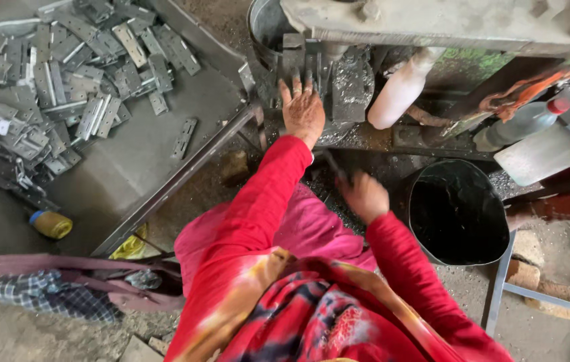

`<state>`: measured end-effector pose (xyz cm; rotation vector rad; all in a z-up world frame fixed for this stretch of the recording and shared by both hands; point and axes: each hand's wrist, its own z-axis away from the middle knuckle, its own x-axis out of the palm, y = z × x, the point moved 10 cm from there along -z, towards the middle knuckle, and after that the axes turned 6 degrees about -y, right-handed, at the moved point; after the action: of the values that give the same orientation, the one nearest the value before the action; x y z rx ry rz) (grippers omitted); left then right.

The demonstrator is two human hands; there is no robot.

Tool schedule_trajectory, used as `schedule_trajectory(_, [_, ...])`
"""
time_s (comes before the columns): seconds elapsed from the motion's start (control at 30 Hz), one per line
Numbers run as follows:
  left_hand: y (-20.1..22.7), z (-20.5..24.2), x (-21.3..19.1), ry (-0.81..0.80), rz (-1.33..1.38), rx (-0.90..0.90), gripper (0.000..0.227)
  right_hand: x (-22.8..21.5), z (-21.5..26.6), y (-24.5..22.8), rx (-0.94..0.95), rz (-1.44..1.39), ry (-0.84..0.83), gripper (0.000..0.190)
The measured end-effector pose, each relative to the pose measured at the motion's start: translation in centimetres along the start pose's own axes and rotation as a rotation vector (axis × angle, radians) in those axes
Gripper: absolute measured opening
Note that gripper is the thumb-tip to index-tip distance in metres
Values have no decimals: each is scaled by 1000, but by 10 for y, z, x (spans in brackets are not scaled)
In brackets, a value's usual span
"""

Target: The person repeatedly picks up small metal brackets from a tray, places them into a press machine, and operates the lever to process them. The processed brackets are returned to the tray. The task is performed continuously throughout the clip.

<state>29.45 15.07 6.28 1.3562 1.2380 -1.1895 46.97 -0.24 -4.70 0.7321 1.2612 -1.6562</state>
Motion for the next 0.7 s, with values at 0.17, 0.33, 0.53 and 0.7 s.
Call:
schedule_trajectory(0.17, [1,14,-11,162,56,24,46,19,18,5,96,-3,-59,53])
schedule_trajectory(0.33, [0,-6,-10,-18,29,14,44,-11,-18,-6,2,80,-25,63])
schedule_trajectory(0.53, [4,-23,3,-15,23,-9,45,27,1,18,25,1,-46,56])
schedule_trajectory(0.7, [-5,-14,-5,97,55,9,42,23,16,7,33,-33,-35,60])
